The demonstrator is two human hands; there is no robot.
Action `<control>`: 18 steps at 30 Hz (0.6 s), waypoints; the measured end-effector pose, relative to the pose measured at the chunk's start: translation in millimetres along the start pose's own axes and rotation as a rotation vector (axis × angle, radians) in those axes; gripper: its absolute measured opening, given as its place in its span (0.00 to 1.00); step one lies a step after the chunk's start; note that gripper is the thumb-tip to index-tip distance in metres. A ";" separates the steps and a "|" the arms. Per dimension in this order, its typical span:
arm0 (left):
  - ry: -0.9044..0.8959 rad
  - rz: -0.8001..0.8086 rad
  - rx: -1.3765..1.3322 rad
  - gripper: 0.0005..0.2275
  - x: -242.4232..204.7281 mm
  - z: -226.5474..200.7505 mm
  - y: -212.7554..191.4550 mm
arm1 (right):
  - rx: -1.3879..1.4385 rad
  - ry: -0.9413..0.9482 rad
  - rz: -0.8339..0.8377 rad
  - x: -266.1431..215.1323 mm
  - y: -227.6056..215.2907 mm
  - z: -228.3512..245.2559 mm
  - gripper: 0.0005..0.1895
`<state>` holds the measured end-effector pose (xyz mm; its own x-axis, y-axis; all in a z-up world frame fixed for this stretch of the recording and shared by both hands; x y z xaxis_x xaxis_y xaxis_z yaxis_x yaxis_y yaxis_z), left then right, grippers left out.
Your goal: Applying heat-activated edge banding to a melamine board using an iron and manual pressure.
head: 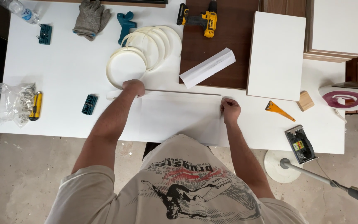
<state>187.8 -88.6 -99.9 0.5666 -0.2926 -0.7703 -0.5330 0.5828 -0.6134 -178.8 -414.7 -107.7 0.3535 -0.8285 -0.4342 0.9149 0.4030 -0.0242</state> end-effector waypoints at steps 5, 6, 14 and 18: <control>-0.018 -0.018 0.007 0.10 8.6 0.8 2.9 | -0.004 -0.055 -0.033 -6.3 -3.0 14.4 0.08; -0.012 -0.024 0.010 0.10 0.2 1.3 -2.2 | 0.000 -0.060 -0.041 -21.9 -0.5 38.2 0.08; -0.065 -0.136 -0.007 0.12 3.5 19.1 -20.5 | 0.285 -0.280 0.730 -236.4 94.4 189.2 0.11; 0.018 -0.207 0.070 0.10 -1.8 -2.6 -23.2 | 0.221 -0.379 1.036 -303.6 124.6 217.8 0.08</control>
<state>197.6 -103.5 -84.7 0.6480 -0.4244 -0.6324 -0.3608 0.5602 -0.7456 -129.7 -197.7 217.3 0.9652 -0.2138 0.1508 0.1464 0.9191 0.3659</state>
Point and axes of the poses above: each hand's wrist, its own x-axis towards the middle knuckle, its own y-axis out of the palm, z = x × y, the point moved 9 cm from there along x, towards the middle knuckle, and after that the axes turned 8 degrees about x, right-handed, at the moved point
